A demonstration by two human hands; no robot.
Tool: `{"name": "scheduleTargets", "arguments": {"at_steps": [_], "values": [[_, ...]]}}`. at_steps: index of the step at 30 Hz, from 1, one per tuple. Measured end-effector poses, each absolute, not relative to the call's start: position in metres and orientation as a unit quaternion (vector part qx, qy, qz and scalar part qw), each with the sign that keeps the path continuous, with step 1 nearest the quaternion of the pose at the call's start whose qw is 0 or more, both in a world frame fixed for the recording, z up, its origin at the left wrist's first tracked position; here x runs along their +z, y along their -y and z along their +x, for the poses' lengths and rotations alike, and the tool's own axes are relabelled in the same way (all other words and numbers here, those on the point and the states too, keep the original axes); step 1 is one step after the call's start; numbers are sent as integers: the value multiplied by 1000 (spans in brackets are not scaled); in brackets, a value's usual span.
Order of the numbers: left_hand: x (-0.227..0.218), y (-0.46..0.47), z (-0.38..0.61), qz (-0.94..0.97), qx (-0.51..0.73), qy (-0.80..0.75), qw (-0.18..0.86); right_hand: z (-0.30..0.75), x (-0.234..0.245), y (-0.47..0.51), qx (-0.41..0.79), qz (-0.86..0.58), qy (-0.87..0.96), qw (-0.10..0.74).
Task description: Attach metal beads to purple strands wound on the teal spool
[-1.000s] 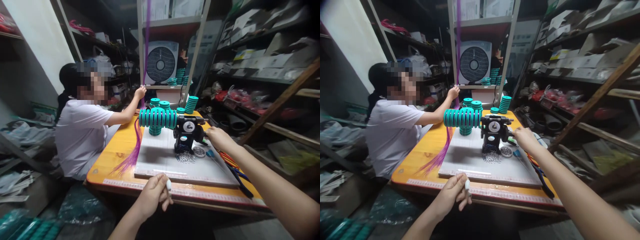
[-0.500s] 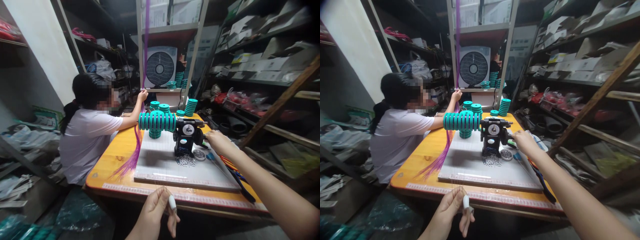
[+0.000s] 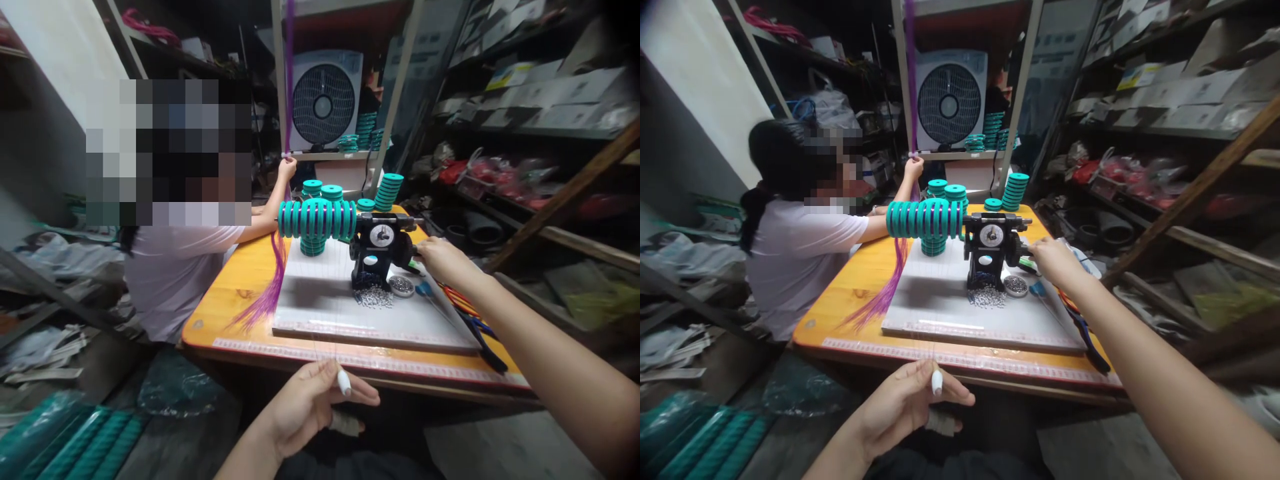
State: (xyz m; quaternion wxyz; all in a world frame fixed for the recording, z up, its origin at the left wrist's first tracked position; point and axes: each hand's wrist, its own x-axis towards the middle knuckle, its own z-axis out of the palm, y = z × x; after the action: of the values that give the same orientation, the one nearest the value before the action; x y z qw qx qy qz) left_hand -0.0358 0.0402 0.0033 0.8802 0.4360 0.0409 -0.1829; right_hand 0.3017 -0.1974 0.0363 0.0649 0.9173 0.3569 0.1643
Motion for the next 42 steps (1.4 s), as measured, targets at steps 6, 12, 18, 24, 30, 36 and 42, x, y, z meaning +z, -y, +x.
{"name": "scheduleTargets", "arguments": {"at_steps": [6,12,18,24,30,36,42], "values": [[-4,-33,-35,436,-131,-19,890,299,39,196,163,920,-353,55],[-28,-26,-23,446,-87,-29,890,292,39,195,173,919,-354,20],[-20,-37,-2,488,-48,-35,871,281,30,202,172,913,-369,-31],[-5,-46,36,502,-41,5,864,271,20,217,161,906,-382,-88],[12,-57,66,512,-22,21,859,265,15,230,140,893,-408,-133],[31,-64,86,516,-50,62,853,257,12,237,141,888,-407,-163],[39,-58,88,533,-97,76,837,253,15,236,145,888,-403,-169]]}}
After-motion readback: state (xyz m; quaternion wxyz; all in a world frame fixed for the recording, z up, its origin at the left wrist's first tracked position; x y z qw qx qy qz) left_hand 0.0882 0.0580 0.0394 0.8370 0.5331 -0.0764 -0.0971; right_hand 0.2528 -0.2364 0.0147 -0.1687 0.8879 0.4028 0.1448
